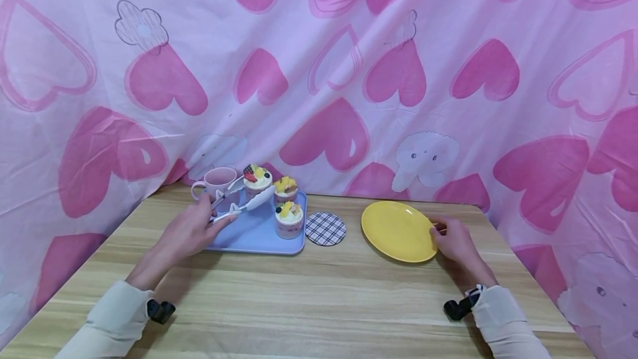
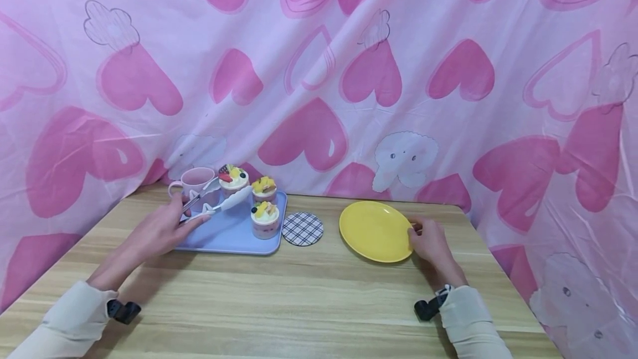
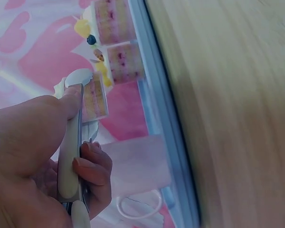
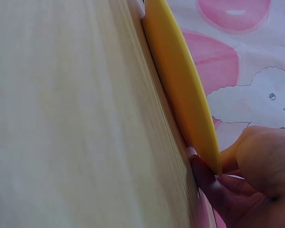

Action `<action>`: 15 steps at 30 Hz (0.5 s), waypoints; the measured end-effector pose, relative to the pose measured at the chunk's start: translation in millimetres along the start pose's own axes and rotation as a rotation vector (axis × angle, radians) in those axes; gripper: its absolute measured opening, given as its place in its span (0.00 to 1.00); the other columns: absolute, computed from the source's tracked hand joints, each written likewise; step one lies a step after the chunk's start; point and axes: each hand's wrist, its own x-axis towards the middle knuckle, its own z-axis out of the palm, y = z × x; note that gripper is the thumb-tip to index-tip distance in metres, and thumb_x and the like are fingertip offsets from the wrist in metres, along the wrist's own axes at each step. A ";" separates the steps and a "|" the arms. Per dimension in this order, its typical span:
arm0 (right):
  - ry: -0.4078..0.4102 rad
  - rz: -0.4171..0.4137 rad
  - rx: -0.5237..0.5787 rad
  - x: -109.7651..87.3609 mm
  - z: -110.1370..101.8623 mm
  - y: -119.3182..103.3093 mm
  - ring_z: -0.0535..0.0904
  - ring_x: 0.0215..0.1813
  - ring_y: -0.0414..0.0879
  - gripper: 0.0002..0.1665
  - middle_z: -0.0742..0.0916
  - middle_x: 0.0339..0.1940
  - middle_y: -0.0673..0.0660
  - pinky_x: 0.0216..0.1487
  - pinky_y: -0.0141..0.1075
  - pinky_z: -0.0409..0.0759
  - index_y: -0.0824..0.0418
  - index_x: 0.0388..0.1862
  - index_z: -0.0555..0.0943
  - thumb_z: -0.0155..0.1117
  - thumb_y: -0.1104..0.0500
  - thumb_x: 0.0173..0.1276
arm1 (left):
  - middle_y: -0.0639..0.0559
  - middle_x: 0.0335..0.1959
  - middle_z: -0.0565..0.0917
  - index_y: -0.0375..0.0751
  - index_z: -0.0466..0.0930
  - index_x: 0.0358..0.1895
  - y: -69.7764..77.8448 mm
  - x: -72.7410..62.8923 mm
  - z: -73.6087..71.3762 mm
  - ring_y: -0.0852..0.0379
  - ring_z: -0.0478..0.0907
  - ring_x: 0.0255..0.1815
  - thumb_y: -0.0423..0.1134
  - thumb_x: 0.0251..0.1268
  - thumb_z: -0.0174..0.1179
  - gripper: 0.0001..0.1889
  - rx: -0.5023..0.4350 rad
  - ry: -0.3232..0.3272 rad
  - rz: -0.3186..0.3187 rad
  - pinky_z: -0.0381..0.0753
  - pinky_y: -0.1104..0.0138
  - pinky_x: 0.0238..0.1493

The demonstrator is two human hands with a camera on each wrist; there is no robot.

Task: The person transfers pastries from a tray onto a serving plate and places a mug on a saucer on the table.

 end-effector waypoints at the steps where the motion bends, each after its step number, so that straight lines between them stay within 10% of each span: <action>1: 0.002 0.004 -0.001 -0.1 0.2 -0.2 0.83 0.53 0.60 0.24 0.87 0.56 0.72 0.48 0.41 0.86 0.72 0.71 0.79 0.59 0.63 0.81 | 0.45 0.33 0.73 0.29 0.63 0.67 2.3 -0.3 -0.6 0.52 0.73 0.29 0.56 0.75 0.69 0.38 0.000 0.007 0.004 0.72 0.63 0.28; 15: 0.014 0.014 -0.005 -2.0 -0.6 -2.6 0.84 0.52 0.60 0.24 0.88 0.55 0.72 0.49 0.44 0.86 0.71 0.70 0.80 0.60 0.62 0.81 | 0.47 0.33 0.71 0.32 0.67 0.60 35.9 -2.6 -0.7 0.52 0.72 0.30 0.61 0.73 0.69 0.36 0.053 0.066 0.098 0.70 0.63 0.30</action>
